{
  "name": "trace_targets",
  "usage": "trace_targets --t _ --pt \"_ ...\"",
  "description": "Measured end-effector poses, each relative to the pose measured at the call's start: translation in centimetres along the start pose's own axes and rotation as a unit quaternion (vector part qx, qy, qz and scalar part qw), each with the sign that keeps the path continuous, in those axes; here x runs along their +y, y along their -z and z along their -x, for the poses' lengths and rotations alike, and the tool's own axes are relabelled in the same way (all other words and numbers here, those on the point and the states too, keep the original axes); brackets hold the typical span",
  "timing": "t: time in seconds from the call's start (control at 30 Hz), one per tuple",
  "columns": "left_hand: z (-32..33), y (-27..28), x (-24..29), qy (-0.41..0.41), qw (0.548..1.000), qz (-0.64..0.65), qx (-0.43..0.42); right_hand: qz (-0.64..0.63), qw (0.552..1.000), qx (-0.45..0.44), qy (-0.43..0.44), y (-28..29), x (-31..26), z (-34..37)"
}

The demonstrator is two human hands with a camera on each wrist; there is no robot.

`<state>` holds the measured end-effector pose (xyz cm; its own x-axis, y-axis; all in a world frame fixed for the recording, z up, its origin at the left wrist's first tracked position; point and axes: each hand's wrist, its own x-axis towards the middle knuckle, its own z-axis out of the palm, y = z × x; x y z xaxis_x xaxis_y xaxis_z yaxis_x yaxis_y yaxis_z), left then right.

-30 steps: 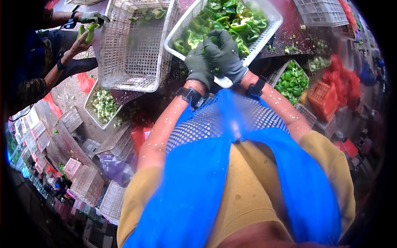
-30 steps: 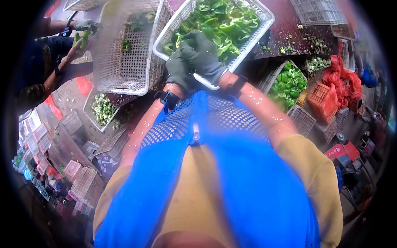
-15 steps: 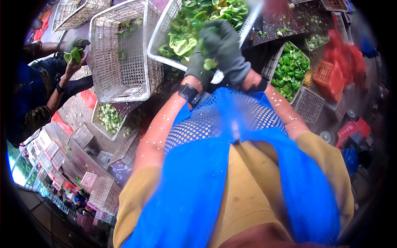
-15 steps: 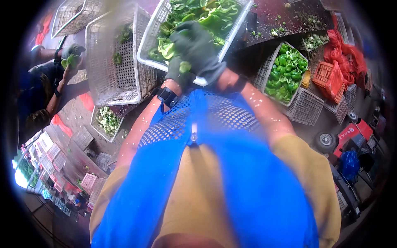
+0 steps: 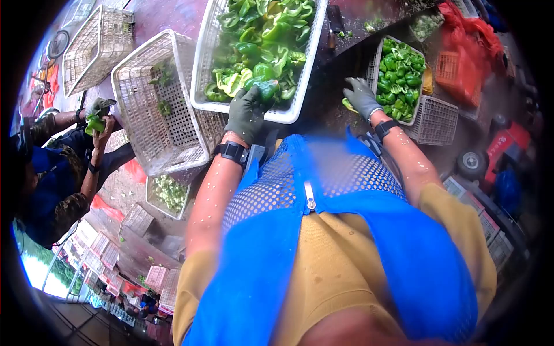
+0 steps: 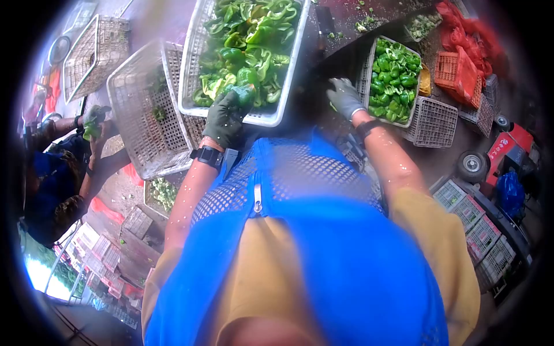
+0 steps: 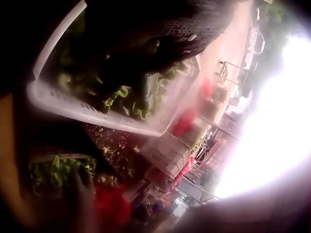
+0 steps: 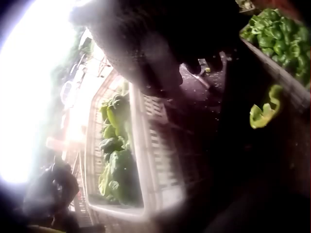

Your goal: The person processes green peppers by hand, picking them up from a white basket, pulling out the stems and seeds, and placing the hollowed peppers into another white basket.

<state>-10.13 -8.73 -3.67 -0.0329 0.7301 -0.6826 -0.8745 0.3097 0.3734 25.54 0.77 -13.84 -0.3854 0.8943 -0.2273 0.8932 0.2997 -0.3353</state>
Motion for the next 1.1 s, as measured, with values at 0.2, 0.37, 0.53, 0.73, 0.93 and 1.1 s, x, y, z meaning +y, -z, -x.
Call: trace_targets --t 0.2,0.37,0.53,0.73,0.93,1.1 --pt "0.8 -3.3 -0.9 -0.027 0.993 -0.093 -0.062 -0.479 0.835 -0.270 -0.034 8.9 -17.6 -3.9" --pt "2.0 -1.3 -0.6 -0.028 0.976 -0.214 -0.039 -0.387 0.895 -0.205 0.088 6.0 -19.9 -3.3" --pt "2.0 0.0 -1.3 -0.044 0.997 -0.058 0.034 -0.437 0.884 -0.162 0.043 4.1 -21.8 -3.4" --pt "1.1 2.7 1.4 -0.097 0.990 0.102 0.004 -0.762 0.523 -0.200 -0.326 2.1 -23.6 -6.5" --pt "2.4 6.3 4.8 -0.072 0.989 0.129 0.011 -0.311 0.918 -0.236 0.071 0.9 -23.5 -5.4" --pt "1.6 6.5 5.3 -0.026 0.998 0.045 0.039 -0.243 0.835 -0.491 -0.062 6.0 -26.4 -5.3"
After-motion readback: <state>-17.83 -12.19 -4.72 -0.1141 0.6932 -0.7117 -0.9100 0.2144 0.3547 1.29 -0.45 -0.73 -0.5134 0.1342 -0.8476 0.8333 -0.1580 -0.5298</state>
